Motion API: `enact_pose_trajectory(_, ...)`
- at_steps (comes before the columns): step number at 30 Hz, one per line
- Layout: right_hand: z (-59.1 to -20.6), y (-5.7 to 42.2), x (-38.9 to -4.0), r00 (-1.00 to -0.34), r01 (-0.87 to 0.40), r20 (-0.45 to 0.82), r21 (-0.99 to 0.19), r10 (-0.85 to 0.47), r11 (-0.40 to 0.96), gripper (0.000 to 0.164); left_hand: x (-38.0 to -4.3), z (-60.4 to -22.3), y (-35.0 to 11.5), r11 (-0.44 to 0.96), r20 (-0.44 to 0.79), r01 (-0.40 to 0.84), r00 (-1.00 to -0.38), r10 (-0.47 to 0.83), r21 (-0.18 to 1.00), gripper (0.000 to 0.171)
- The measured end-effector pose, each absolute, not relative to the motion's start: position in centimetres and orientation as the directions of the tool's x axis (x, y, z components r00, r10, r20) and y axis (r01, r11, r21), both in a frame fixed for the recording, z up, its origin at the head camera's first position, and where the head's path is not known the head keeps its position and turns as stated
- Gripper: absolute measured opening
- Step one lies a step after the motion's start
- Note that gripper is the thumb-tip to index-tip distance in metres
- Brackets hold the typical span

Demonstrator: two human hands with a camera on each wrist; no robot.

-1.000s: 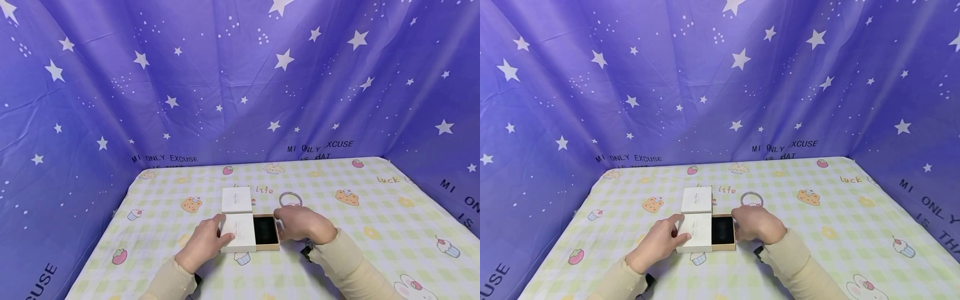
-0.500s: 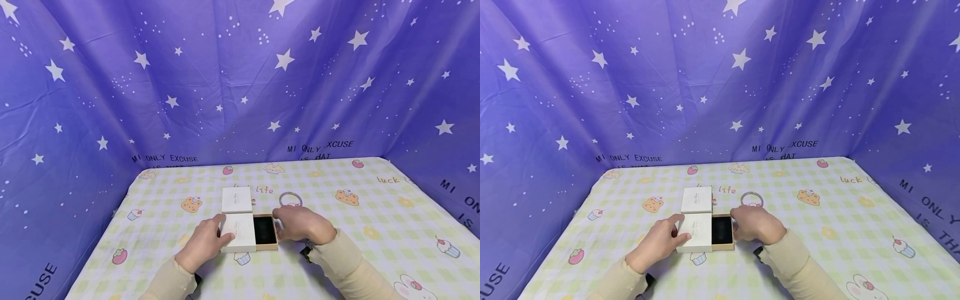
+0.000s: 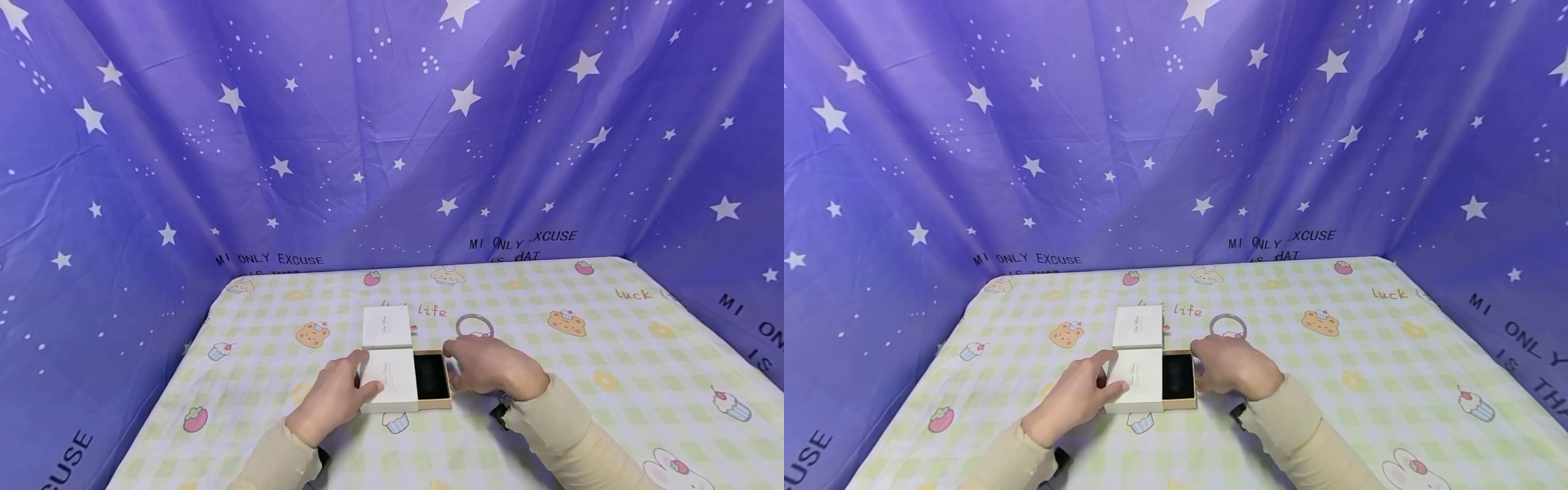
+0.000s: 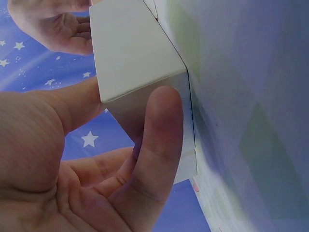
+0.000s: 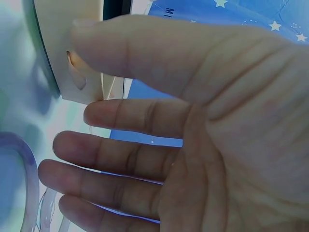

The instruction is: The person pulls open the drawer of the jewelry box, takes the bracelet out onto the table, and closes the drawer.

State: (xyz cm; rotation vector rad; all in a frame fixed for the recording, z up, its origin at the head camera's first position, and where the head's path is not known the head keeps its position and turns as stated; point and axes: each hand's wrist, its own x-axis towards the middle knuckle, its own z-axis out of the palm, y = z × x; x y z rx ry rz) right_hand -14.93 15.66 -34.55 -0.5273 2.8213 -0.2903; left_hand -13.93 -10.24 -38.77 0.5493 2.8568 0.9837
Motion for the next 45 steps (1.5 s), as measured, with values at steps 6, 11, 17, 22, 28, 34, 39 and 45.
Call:
enact_pose_trajectory(6, -34.74, 15.63, -15.02, -0.903, -0.334, -0.197, -0.236, -0.382, 0.912, 0.031, -14.00, -38.79, -10.21, 0.734, 0.044, 0.308, -0.934, 0.355, 0.605, 0.061)
enact_pose_trajectory(11, -34.74, 15.55, -15.00, -0.902, -0.340, -0.195, -0.231, -0.385, 0.912, 0.029, -14.03, -38.81, -10.24, 0.735, 0.043, 0.307, -0.934, 0.355, 0.604, 0.060)
enact_pose_trajectory(17, -34.70, 15.44, -14.85, -0.897, -0.361, -0.179, -0.230, -0.404, 0.904, 0.030, -14.02, -38.80, -10.23, 0.737, 0.042, 0.305, -0.935, 0.352, 0.603, 0.061)
enact_pose_trajectory(22, -34.86, 15.36, -14.86, -0.893, -0.377, -0.165, -0.236, -0.419, 0.896, 0.031, -14.02, -38.83, -10.21, 0.738, 0.045, 0.307, -0.935, 0.352, 0.600, 0.061)
enact_pose_trajectory(28, -35.03, 15.28, -14.94, -0.889, -0.391, -0.150, -0.238, -0.432, 0.889, 0.031, -14.01, -38.82, -10.26, 0.741, 0.049, 0.313, -0.934, 0.355, 0.594, 0.061)
enact_pose_trajectory(34, -35.23, 15.22, -15.00, -0.891, -0.392, -0.144, -0.235, -0.431, 0.889, 0.032, -14.02, -38.87, -10.33, 0.739, 0.054, 0.318, -0.932, 0.357, 0.595, 0.061)
enact_pose_trajectory(39, -35.27, 15.11, -15.03, -0.893, -0.384, -0.154, -0.232, -0.423, 0.894, 0.035, -14.04, -38.95, -10.33, 0.738, 0.055, 0.319, -0.932, 0.358, 0.595, 0.060)
enact_pose_trajectory(45, -35.36, 15.04, -15.04, -0.889, -0.390, -0.154, -0.234, -0.430, 0.890, 0.035, -14.03, -38.93, -10.24, 0.739, 0.051, 0.315, -0.933, 0.356, 0.596, 0.060)
